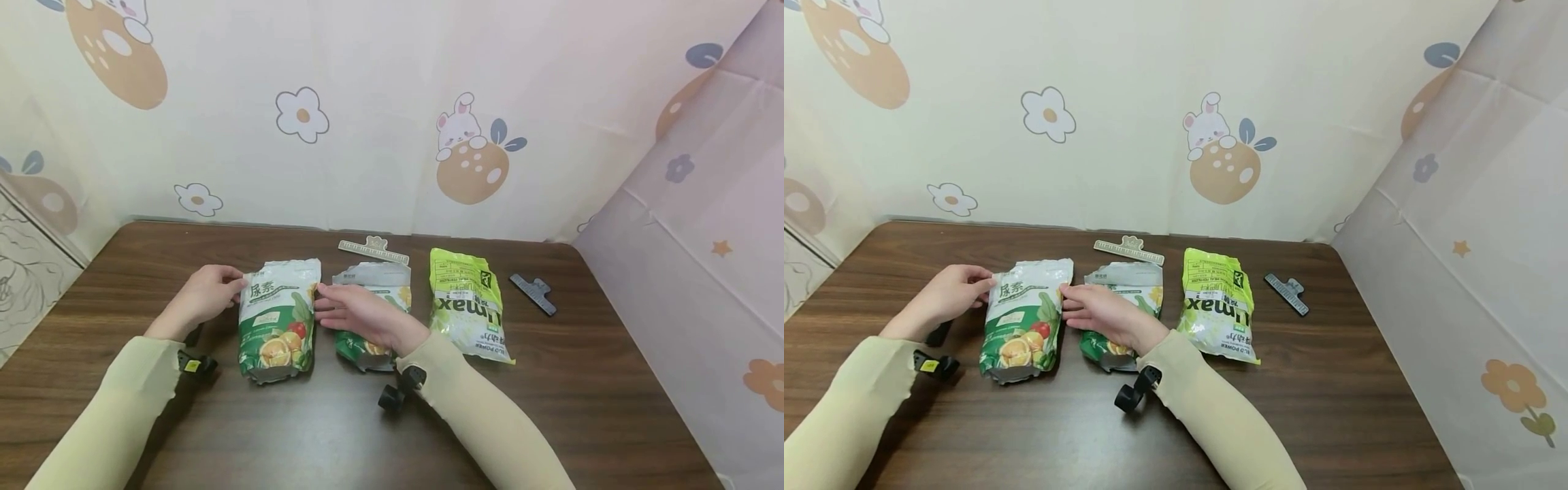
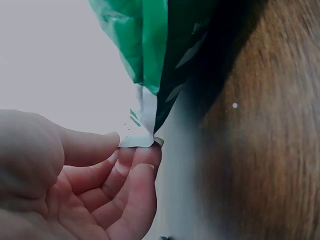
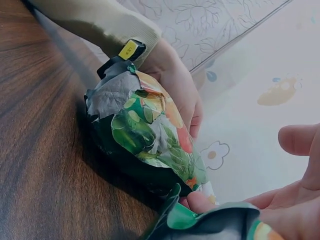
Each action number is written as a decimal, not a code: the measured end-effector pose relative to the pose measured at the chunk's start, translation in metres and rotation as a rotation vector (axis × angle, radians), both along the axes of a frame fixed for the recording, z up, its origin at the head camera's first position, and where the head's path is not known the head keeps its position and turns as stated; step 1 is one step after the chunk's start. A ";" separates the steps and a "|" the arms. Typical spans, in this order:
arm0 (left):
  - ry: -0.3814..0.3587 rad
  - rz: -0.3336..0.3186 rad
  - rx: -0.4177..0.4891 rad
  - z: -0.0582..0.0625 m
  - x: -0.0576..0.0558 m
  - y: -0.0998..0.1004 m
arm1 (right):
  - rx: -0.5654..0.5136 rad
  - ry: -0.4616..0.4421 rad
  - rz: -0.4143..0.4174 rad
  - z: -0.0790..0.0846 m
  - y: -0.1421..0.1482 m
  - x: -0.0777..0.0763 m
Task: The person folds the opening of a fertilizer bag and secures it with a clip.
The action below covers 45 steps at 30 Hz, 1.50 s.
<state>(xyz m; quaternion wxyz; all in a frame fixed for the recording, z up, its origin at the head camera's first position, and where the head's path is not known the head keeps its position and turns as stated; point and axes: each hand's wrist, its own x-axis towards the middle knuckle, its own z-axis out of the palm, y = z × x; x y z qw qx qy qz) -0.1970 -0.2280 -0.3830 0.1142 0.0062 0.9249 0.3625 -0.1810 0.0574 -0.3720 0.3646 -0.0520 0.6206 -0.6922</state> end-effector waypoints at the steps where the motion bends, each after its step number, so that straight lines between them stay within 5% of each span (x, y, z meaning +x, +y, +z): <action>1: 0.001 0.003 0.002 0.000 0.000 0.000 | -0.006 -0.002 -0.002 0.000 0.000 0.000; 13: -0.023 -0.015 0.148 0.006 0.001 -0.003 | -0.122 -0.024 -0.030 0.002 0.006 0.000; 32: 0.077 -0.114 0.437 0.008 0.001 -0.013 | -0.067 -0.016 -0.059 0.003 0.006 -0.001; 37: 0.102 -0.144 0.460 0.010 0.002 -0.012 | 0.027 0.059 -0.080 0.004 0.003 0.002; 45: 0.167 -0.189 0.482 0.023 0.009 -0.006 | 0.203 0.320 -0.177 0.006 -0.002 0.008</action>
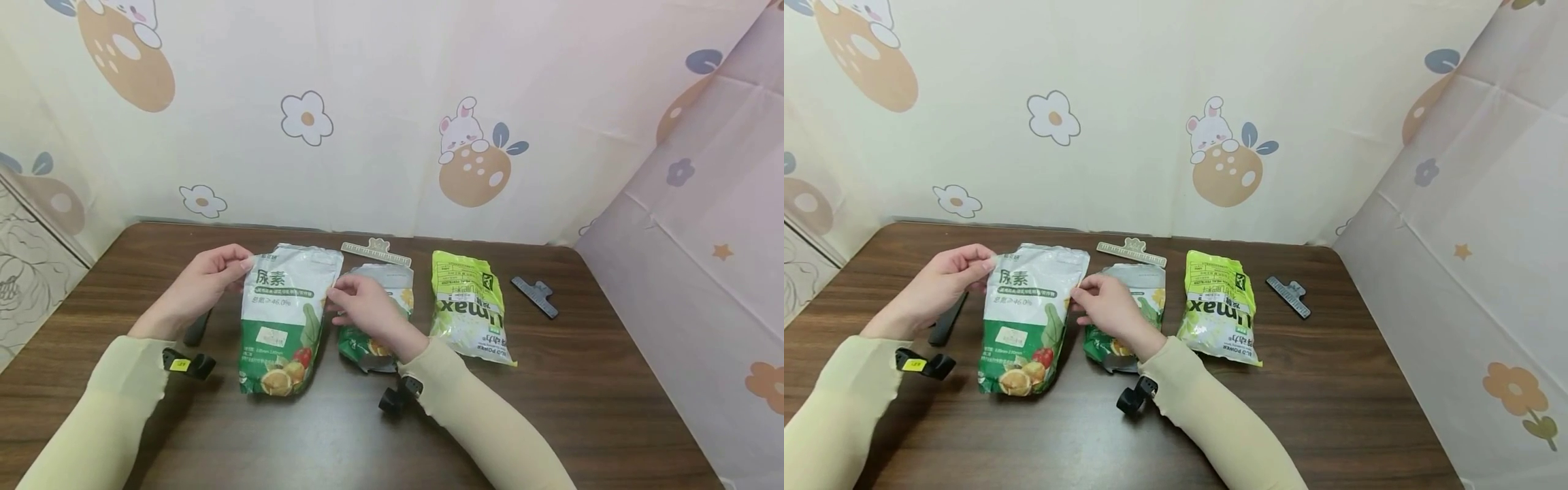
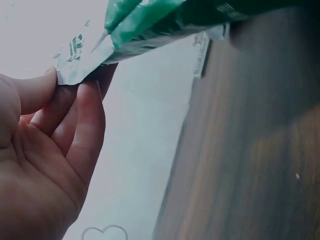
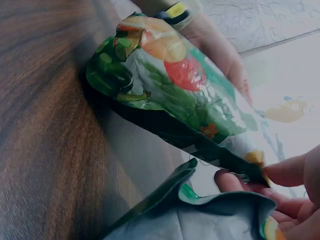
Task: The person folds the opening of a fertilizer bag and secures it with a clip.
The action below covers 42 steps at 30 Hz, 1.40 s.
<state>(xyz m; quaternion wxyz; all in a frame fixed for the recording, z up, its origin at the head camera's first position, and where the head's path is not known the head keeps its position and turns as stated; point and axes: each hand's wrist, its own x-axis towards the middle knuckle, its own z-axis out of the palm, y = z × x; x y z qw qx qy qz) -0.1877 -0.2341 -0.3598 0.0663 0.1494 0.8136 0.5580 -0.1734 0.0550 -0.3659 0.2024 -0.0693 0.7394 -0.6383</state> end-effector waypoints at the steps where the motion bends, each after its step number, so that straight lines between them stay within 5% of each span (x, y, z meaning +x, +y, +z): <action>1: 0.004 -0.002 0.004 0.002 0.001 0.001 | 0.003 0.022 -0.007 0.001 0.000 0.000; 14: 0.019 0.042 0.095 0.014 0.009 0.002 | -0.042 0.154 -0.016 0.012 0.006 0.000; 42: 0.185 -0.103 0.324 0.021 0.016 -0.001 | 0.083 0.431 0.012 0.029 0.020 0.003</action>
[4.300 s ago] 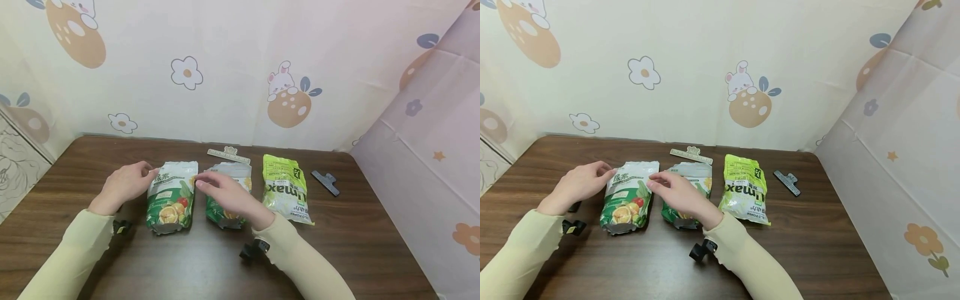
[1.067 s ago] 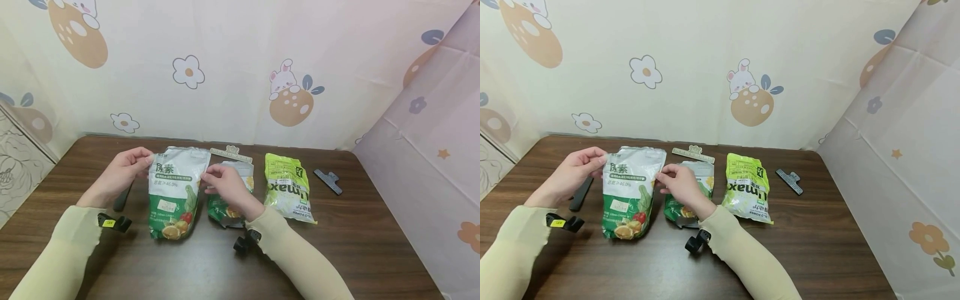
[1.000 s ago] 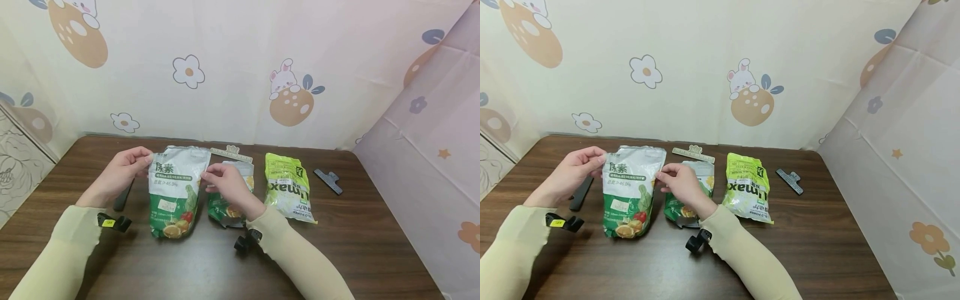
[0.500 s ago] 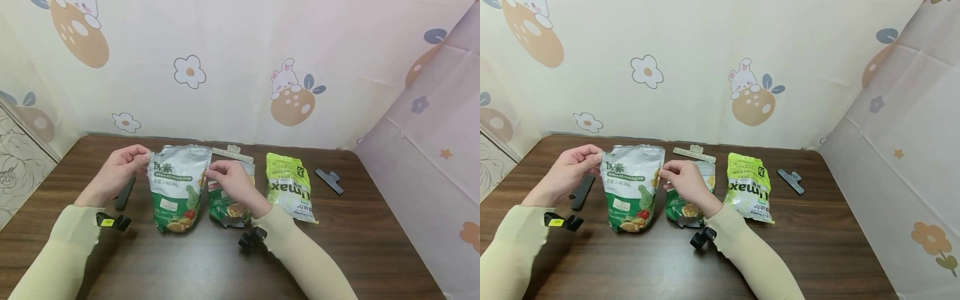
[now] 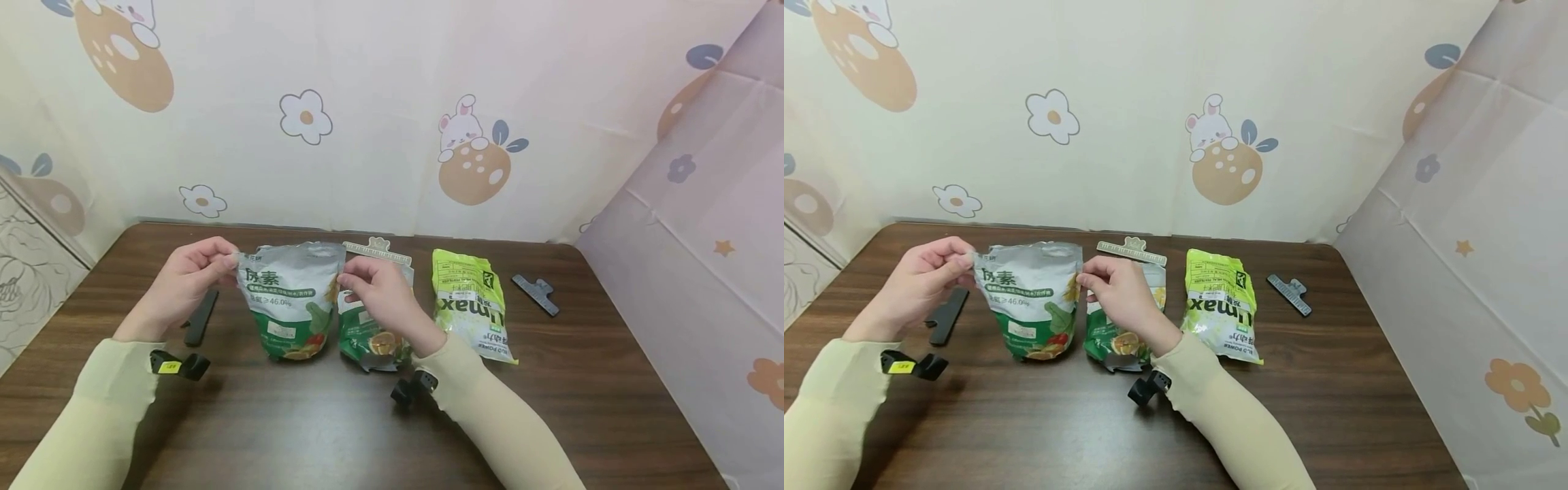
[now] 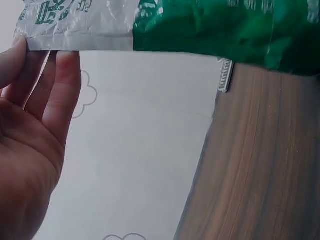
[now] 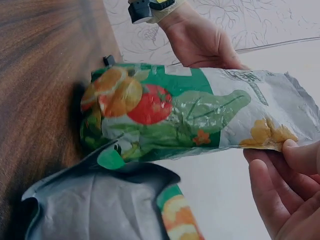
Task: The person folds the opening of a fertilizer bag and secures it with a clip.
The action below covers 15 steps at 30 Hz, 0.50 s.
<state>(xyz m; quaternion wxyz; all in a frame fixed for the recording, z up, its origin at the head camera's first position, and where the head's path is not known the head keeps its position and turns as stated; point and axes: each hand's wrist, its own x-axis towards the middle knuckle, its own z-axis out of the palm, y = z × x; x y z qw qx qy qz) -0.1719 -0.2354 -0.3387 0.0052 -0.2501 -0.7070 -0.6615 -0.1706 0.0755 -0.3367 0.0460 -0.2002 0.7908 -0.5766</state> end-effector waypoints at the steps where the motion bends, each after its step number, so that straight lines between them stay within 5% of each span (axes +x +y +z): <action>1: 0.004 0.001 0.002 0.000 0.000 0.000 | 0.002 0.008 -0.001 0.000 0.000 0.000; 10: 0.018 -0.005 -0.036 0.000 0.001 -0.003 | 0.053 0.042 -0.001 0.003 0.003 0.001; 15: 0.028 0.075 -0.189 0.001 0.002 -0.003 | 0.074 0.064 0.003 0.003 0.004 0.001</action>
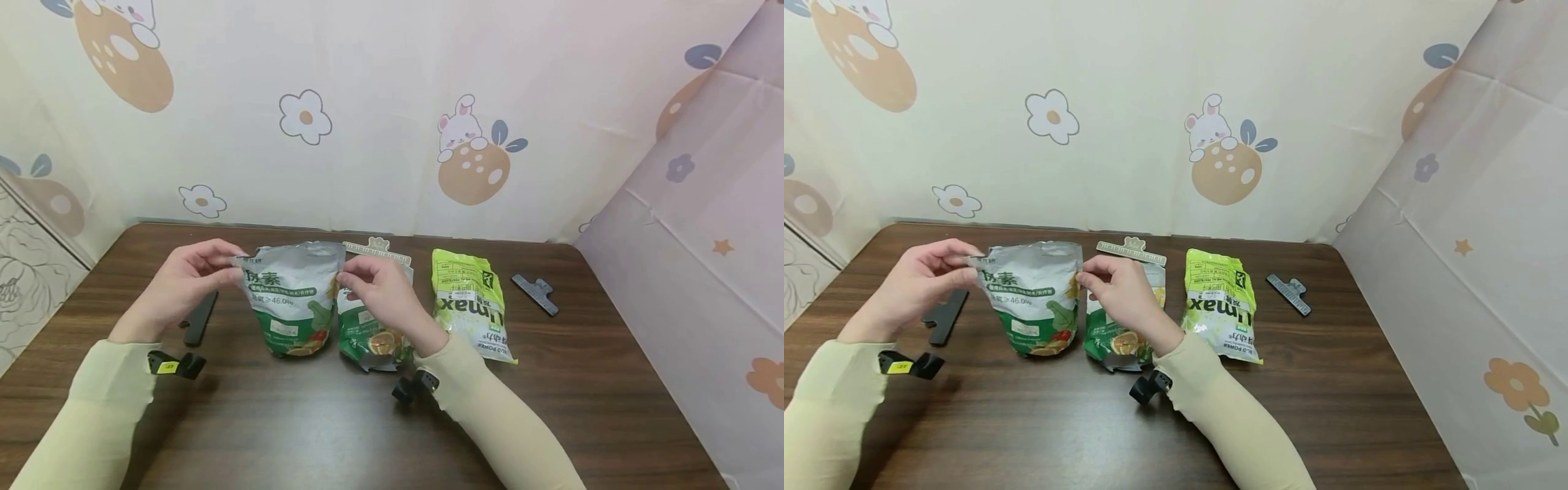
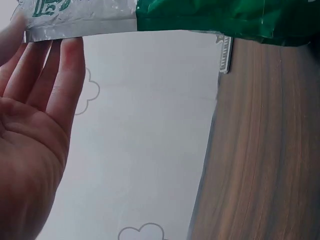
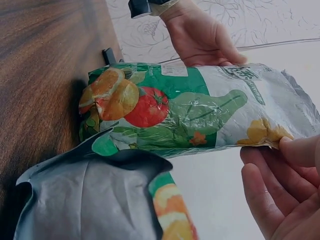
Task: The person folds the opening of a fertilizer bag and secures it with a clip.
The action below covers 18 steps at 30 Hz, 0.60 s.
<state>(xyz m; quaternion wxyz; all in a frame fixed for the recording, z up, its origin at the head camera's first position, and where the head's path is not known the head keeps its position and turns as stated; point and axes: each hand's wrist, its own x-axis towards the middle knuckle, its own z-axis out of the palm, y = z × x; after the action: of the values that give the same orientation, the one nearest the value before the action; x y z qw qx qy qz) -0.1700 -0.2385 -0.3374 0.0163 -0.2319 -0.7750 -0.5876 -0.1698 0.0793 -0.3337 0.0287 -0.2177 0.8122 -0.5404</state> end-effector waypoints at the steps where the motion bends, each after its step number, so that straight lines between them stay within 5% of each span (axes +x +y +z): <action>1: 0.000 0.023 -0.037 0.000 0.000 0.000 | 0.000 0.003 0.002 0.000 0.000 0.000; 5: 0.001 0.072 -0.113 -0.002 0.001 0.004 | -0.003 0.010 0.005 -0.001 0.000 0.000; 18: 0.037 0.105 -0.115 -0.006 0.004 0.002 | 0.066 0.090 0.034 0.000 -0.001 -0.001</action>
<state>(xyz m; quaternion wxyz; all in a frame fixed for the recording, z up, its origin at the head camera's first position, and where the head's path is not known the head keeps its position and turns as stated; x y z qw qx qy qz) -0.1658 -0.2361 -0.3433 0.0479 -0.2024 -0.8182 -0.5360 -0.1713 0.0786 -0.3340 0.0084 -0.2544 0.8264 -0.5022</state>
